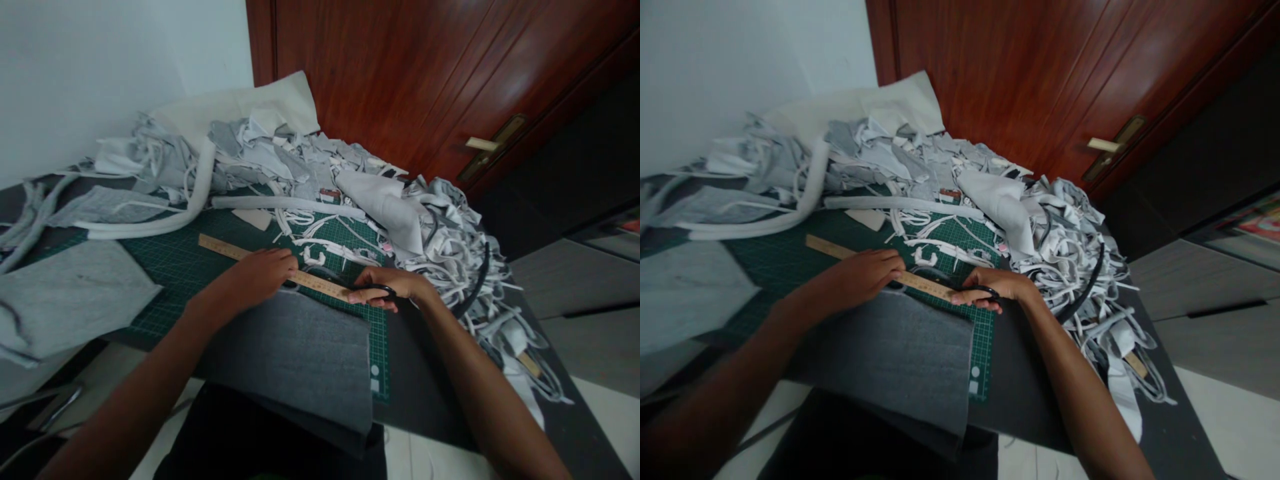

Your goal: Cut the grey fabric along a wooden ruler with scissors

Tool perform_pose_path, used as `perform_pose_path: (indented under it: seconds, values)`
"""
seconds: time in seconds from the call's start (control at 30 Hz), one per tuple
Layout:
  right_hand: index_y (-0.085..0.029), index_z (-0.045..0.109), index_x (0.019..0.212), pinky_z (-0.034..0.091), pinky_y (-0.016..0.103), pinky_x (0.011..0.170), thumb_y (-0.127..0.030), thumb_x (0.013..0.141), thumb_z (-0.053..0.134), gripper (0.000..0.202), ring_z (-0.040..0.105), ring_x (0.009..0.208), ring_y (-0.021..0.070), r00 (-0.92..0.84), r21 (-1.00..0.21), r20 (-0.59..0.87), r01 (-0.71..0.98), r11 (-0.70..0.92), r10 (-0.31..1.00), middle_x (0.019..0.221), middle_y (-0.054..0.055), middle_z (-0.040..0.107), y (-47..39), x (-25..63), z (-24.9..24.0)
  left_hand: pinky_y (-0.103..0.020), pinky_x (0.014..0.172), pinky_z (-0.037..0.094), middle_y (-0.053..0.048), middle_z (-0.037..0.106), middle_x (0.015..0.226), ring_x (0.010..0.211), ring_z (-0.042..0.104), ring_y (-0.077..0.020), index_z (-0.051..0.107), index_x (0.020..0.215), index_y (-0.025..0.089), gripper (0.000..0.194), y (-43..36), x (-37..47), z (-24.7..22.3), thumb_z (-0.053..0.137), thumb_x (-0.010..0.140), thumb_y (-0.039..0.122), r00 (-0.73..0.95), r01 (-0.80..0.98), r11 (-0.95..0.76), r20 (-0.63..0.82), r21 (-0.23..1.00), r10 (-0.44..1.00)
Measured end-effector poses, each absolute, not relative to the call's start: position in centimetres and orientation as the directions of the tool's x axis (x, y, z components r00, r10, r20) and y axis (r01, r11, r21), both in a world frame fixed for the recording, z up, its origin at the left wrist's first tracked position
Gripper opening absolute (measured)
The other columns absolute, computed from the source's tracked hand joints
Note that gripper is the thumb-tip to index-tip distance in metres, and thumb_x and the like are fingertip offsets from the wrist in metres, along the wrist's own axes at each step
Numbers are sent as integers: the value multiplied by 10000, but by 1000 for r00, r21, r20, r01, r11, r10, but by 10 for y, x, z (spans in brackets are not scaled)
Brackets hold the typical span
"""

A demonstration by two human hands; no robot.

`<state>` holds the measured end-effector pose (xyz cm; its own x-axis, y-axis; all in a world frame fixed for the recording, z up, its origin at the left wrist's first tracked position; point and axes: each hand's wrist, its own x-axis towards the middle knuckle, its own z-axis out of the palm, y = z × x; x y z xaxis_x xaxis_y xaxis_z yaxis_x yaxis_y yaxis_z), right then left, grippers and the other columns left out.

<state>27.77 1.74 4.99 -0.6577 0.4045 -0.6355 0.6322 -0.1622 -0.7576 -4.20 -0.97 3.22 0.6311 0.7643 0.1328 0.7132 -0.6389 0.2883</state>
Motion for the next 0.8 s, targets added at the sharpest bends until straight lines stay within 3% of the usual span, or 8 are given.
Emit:
perform_pose_path:
  seconds: [0.13,0.4,0.8]
  values:
    - [-160,617,780,383,145,319,-678,776,838,563,445,336,48,-660,-757,-638,633,-164,397,469,-108,501,16,275,53,-417,908,476,-88,664,1013,956,616,-258,634,961,192,239,-26,-34,20,418,1063,199,553,766,-586,195,264,810]
    - [-170,585,730,392,152,313,-653,760,852,553,443,332,51,-681,-780,-607,608,-145,409,455,-110,496,13,274,55,-455,967,448,-80,649,1048,1025,574,-265,667,1016,201,302,-40,-38,4,383,1096,261,492,696,-557,264,453,829]
    - [-168,598,743,412,148,342,-647,783,839,537,444,342,45,-689,-789,-586,604,-109,426,471,-108,501,15,278,48,-432,948,444,-70,657,1053,1029,568,-259,677,1018,216,290,-42,-37,6,401,1093,266,483,694,-562,290,450,827]
